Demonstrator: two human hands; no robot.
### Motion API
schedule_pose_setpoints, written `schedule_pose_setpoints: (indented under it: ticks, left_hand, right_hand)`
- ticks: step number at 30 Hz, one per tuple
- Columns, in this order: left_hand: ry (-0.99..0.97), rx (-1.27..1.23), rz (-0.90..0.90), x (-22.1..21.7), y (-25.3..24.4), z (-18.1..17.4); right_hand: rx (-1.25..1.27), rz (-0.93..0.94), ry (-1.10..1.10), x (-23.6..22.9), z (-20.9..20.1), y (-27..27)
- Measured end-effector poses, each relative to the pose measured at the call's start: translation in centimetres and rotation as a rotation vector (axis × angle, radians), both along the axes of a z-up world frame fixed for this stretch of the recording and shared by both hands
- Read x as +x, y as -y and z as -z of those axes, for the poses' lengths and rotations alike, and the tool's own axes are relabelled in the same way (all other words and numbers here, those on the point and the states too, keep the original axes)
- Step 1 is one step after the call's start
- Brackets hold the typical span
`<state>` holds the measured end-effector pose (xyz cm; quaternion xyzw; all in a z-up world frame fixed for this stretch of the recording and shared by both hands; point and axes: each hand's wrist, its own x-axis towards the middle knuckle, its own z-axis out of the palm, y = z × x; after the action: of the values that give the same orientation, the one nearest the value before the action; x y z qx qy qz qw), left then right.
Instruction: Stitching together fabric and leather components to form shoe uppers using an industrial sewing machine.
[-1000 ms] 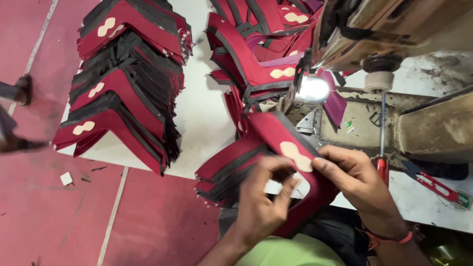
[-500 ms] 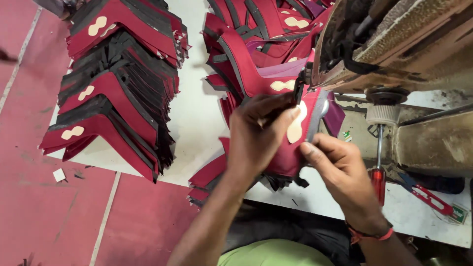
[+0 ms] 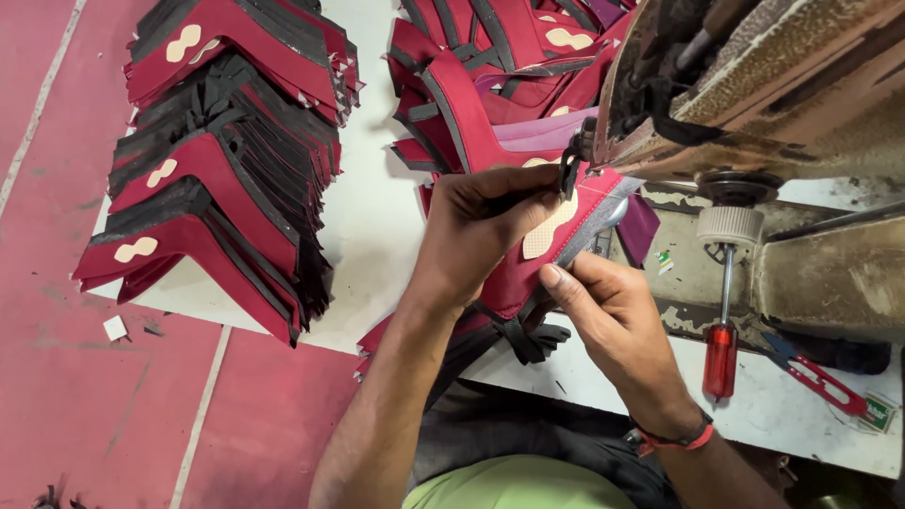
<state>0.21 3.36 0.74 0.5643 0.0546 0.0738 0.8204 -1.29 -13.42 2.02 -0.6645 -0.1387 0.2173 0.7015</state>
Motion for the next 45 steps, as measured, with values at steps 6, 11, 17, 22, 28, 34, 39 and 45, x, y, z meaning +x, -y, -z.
schedule_pose_setpoints:
  ticks: [6, 11, 17, 22, 28, 34, 39, 45]
  left_hand:
    - [0.063, -0.002, 0.079, 0.8, -1.2, 0.8]
    - [0.178, 0.08, 0.374, 1.3, -4.4, -0.3]
    - [0.146, 0.314, 0.487, 0.7, -6.3, -1.3]
    - [0.161, 0.193, 0.497, 0.6, -6.2, -0.6]
    - [0.211, 0.102, 0.419, 0.1, -5.3, 0.2]
    - [0.159, 0.101, 0.317, -0.7, -4.0, 0.1]
    - [0.144, 0.15, 0.101, -2.4, -0.5, -0.6]
    - [0.088, 0.163, -0.13, -3.2, 3.1, -0.9]
  right_hand:
    - [-0.055, -0.007, 0.02, 0.0, 0.3, -0.6]
    - [-0.141, 0.029, 0.059, -0.3, 0.6, -1.6]
    - [-0.03, -0.004, -0.017, -0.4, 0.7, -2.0]
    - [-0.003, -0.026, -0.023, -0.7, 0.7, -2.0]
    - [-0.03, -0.023, 0.001, -0.7, 1.1, -1.8]
    - [-0.043, -0.02, -0.008, -0.7, 1.0, -1.2]
    - [-0.094, -0.007, -0.017, -0.6, -0.3, 0.9]
    - [-0.07, -0.052, -0.064, 0.6, -1.4, 4.1]
